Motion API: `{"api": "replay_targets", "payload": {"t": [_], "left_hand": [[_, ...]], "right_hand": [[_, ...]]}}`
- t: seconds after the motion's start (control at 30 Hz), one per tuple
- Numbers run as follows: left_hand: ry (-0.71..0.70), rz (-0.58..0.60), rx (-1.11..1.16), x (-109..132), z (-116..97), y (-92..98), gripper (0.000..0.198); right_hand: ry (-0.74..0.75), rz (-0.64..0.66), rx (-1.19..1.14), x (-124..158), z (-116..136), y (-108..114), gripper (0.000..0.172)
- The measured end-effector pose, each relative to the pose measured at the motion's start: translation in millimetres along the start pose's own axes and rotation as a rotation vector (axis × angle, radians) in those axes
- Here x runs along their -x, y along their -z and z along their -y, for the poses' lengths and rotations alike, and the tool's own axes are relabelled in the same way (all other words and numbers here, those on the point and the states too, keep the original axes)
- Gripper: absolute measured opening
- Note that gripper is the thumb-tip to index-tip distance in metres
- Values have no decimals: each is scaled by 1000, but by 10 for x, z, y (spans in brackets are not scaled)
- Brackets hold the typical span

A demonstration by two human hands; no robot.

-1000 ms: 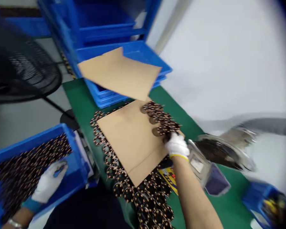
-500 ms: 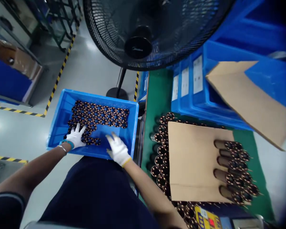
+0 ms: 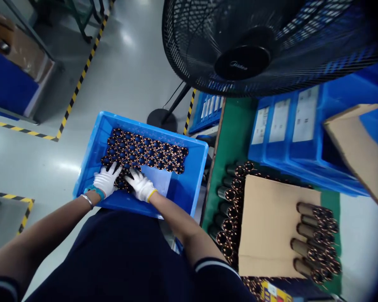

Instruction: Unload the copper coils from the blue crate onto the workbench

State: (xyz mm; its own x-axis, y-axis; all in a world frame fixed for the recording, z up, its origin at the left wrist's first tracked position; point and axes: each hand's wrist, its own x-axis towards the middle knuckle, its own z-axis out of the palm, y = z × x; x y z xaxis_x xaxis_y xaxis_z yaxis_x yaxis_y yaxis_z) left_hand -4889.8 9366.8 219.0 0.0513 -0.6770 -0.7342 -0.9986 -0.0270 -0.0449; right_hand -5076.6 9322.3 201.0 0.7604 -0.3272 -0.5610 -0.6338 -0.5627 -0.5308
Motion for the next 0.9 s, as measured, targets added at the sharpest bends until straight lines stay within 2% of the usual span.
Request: {"api": "replay_targets", "payload": {"t": [0.1, 0.17, 0.33, 0.47, 0.6, 0.7, 0.8, 0.9], "left_hand": [[-34, 3, 25, -31, 13, -39, 91], [-30, 14, 79, -31, -3, -47, 88], [33, -26, 216, 5, -38, -24, 83], [105, -51, 207, -7, -47, -15, 76], [126, -30, 209, -37, -84, -3, 76], [133, -31, 204, -42, -129, 3, 74], [81, -77, 182, -42, -151, -15, 69], [81, -149, 171, -60, -138, -37, 71]], "right_hand": [[-166, -27, -134, -96, 100, -48, 87], [-215, -35, -184, -136, 156, -75, 89], [-136, 21, -152, -141, 166, -50, 92], [-175, 103, -55, -226, 183, 40, 103], [-248, 73, 38, -329, 244, 84, 80], [-216, 28, 73, -300, 231, 61, 65], [-187, 30, 89, -203, 168, 16, 59], [-193, 60, 91, -136, 120, -26, 64]]}}
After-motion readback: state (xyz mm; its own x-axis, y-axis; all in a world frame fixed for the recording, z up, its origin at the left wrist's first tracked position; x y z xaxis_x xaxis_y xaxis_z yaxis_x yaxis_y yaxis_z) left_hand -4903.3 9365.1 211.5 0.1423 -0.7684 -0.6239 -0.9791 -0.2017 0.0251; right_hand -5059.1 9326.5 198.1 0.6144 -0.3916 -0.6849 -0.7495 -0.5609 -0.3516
